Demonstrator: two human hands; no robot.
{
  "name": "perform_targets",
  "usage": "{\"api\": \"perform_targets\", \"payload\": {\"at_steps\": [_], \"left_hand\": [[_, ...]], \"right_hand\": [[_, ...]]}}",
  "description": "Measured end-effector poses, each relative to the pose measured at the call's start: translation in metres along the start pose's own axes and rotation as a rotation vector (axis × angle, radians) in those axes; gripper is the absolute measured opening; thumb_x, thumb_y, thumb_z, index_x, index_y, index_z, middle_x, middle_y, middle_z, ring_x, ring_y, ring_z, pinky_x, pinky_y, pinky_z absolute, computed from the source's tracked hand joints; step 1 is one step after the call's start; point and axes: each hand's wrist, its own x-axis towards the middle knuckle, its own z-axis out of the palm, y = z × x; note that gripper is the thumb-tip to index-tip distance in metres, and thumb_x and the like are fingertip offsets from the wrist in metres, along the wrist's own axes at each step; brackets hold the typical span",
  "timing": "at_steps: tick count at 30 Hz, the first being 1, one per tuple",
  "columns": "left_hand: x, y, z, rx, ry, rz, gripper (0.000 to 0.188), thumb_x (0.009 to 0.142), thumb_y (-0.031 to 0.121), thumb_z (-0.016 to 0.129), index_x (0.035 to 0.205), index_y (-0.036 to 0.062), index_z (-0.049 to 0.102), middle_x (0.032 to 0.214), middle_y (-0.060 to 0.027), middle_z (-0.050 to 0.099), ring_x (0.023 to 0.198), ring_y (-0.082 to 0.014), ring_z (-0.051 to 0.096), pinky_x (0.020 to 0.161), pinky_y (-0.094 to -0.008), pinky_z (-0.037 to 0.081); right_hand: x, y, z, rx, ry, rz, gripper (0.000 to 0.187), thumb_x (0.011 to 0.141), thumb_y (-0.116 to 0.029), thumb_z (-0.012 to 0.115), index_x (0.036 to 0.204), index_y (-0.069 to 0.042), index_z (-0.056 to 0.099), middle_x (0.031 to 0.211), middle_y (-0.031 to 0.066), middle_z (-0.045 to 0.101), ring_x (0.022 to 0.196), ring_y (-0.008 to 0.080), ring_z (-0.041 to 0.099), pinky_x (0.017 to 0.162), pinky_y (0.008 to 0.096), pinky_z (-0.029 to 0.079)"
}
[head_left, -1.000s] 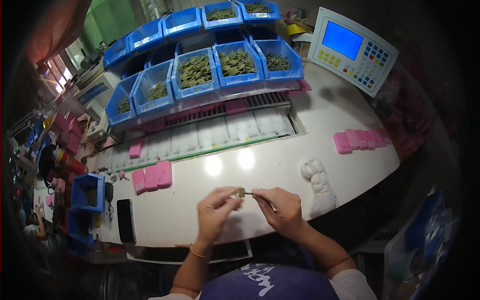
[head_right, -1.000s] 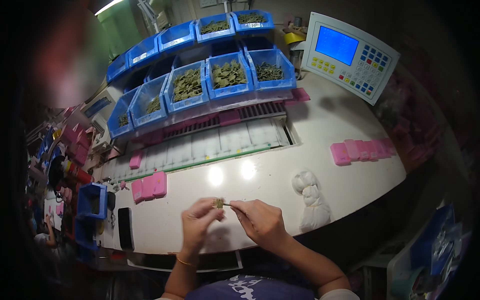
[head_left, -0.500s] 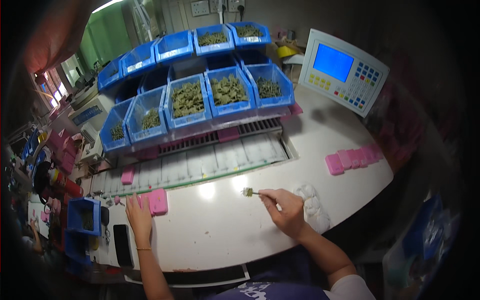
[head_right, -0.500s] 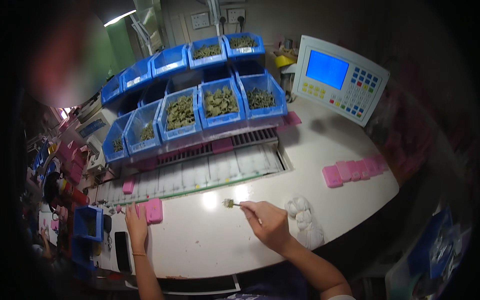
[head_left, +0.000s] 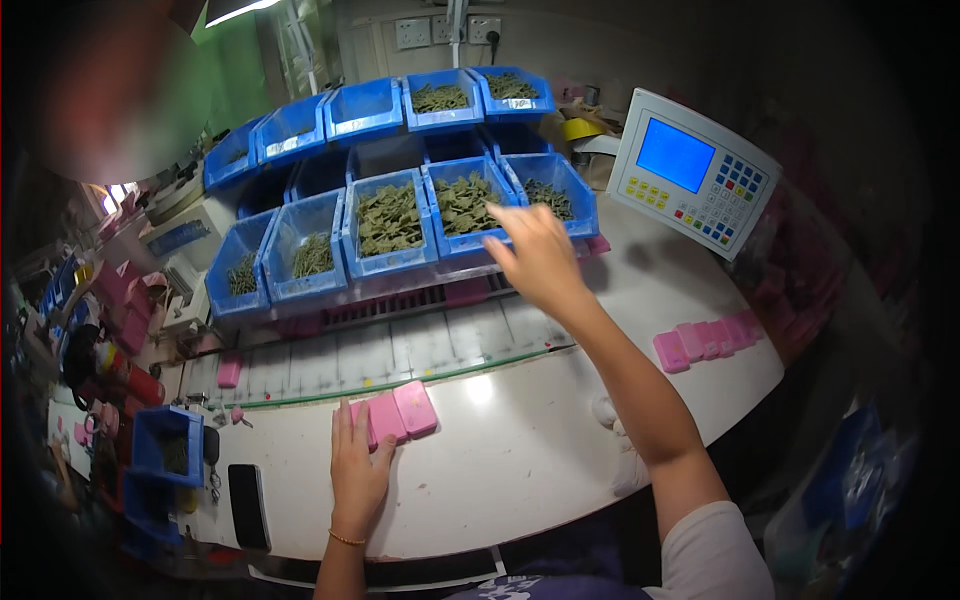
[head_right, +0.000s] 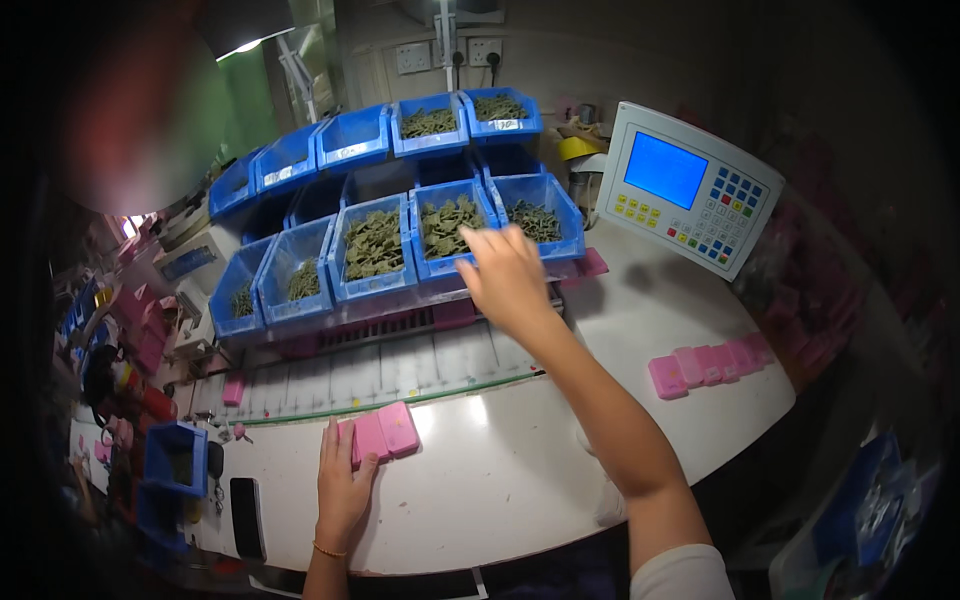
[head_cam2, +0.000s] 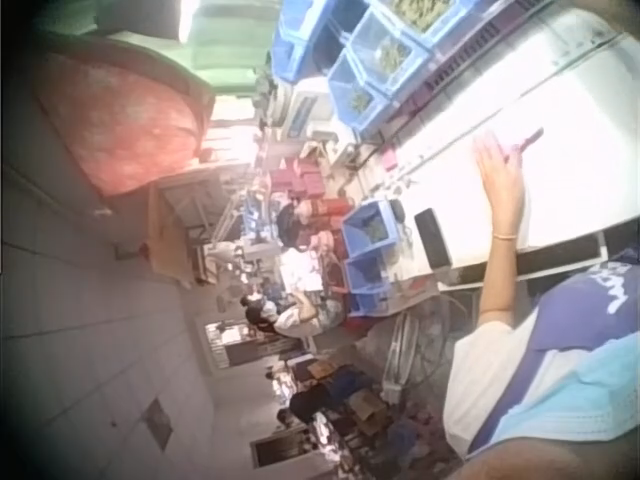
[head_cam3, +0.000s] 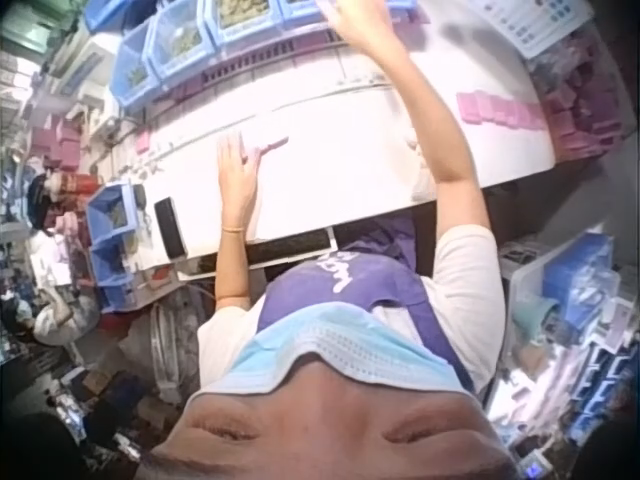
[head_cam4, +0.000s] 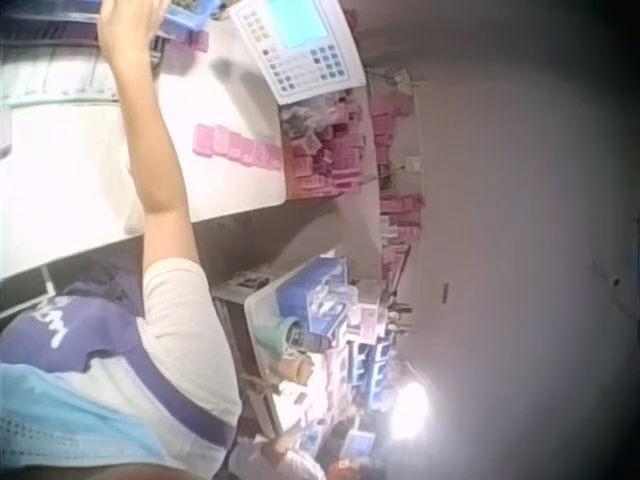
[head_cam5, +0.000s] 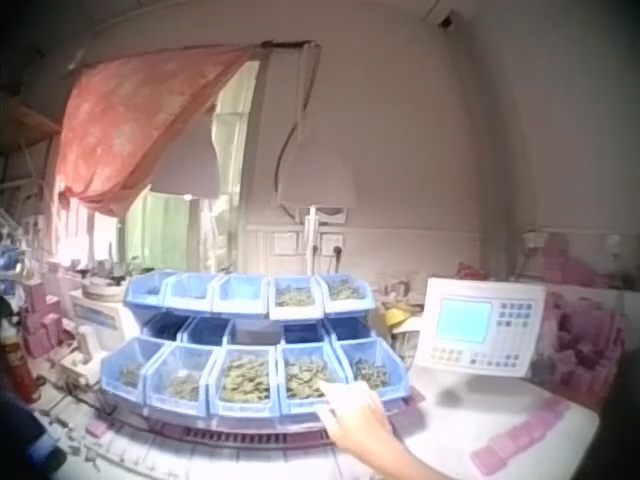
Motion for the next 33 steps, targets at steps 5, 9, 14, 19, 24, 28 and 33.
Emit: {"api": "perform_targets", "payload": {"at_steps": [5, 9, 14, 19, 24, 28, 33], "left_hand": [[0.004, 0.005, -0.01, -0.014, -0.043, 0.014, 0.071, 0.085, 0.034, 0.072, 0.141, 0.0004, 0.045, 0.152, -0.0262, 0.031, 0.141, -0.0429, 0.031, 0.113, -0.0446, 0.031], [0.016, 0.017, 0.006, -0.038, -0.096, 0.156, 0.078, 0.081, 0.038, 0.075, 0.142, 0.0016, 0.044, 0.152, -0.0261, 0.031, 0.141, -0.0449, 0.03, 0.114, -0.048, 0.029], [0.041, 0.048, 0.016, 0.087, -0.115, 0.253, 0.093, 0.067, 0.049, 0.083, 0.14, 0.0038, 0.046, 0.15, -0.0239, 0.033, 0.143, -0.0464, 0.02, 0.117, -0.0573, 0.014], [0.048, 0.058, 0.031, -0.013, -0.05, 0.39, 0.085, 0.055, 0.042, 0.088, 0.122, 0.0012, 0.055, 0.132, -0.0186, 0.046, 0.128, -0.0374, 0.035, 0.109, -0.0514, 0.026], [-0.022, 0.111, 0.016, -0.202, 0.074, 0.4, 0.075, 0.057, 0.029, 0.09, 0.119, 0.0026, 0.055, 0.129, -0.0168, 0.047, 0.118, -0.0357, 0.042, 0.102, -0.0458, 0.033], [-0.043, 0.101, 0.02, -0.67, -0.154, 0.234, 0.078, 0.062, 0.025, 0.089, 0.129, 0.005, 0.054, 0.13, -0.0156, 0.047, 0.112, -0.0281, 0.048, 0.092, -0.0374, 0.04], [-0.05, 0.104, 0.015, -0.701, -0.214, 0.261, 0.063, 0.069, 0.01, 0.081, 0.127, 0.0049, 0.059, 0.117, -0.0079, 0.061, 0.098, -0.0148, 0.057, 0.079, -0.0283, 0.047]], "right_hand": [[-0.17, -0.034, -0.091, -0.296, -0.545, 0.208, 0.055, 0.085, -0.024, 0.069, 0.134, -0.005, 0.053, 0.138, 0.019, 0.048, 0.118, 0.0393, 0.047, 0.1, 0.0467, 0.04], [-0.229, -0.012, -0.116, -0.21, -0.668, 0.332, 0.047, 0.085, -0.016, 0.067, 0.13, -0.005, 0.058, 0.141, 0.0202, 0.046, 0.124, 0.0406, 0.044, 0.105, 0.0483, 0.039], [-0.24, -0.008, -0.106, -0.368, -0.49, 0.165, 0.037, 0.086, -0.008, 0.064, 0.123, -0.004, 0.063, 0.141, 0.0204, 0.047, 0.126, 0.0407, 0.044, 0.103, 0.047, 0.043], [-0.23, -0.059, -0.072, 0.396, -0.398, 0.334, 0.037, 0.095, -0.012, 0.059, 0.131, -0.003, 0.056, 0.137, 0.0193, 0.052, 0.116, 0.0316, 0.055, 0.101, 0.0403, 0.045], [-0.238, -0.102, -0.031, 1.698, -0.399, 0.943, 0.052, 0.105, -0.026, 0.047, 0.148, -0.004, 0.03, 0.128, 0.0107, 0.057, 0.109, 0.0135, 0.057, 0.093, 0.0289, 0.048], [-0.244, -0.107, -0.037, 2.015, -0.488, 1.108, 0.048, 0.106, -0.03, 0.042, 0.145, -0.004, 0.035, 0.119, 0.0098, 0.058, 0.109, 0.0136, 0.057, 0.089, 0.0283, 0.049], [-0.254, -0.101, -0.035, 1.955, -0.582, 0.947, 0.052, 0.106, -0.031, 0.042, 0.148, -0.002, 0.03, 0.131, 0.0122, 0.053, 0.115, 0.016, 0.056, 0.094, 0.0294, 0.048]]}}
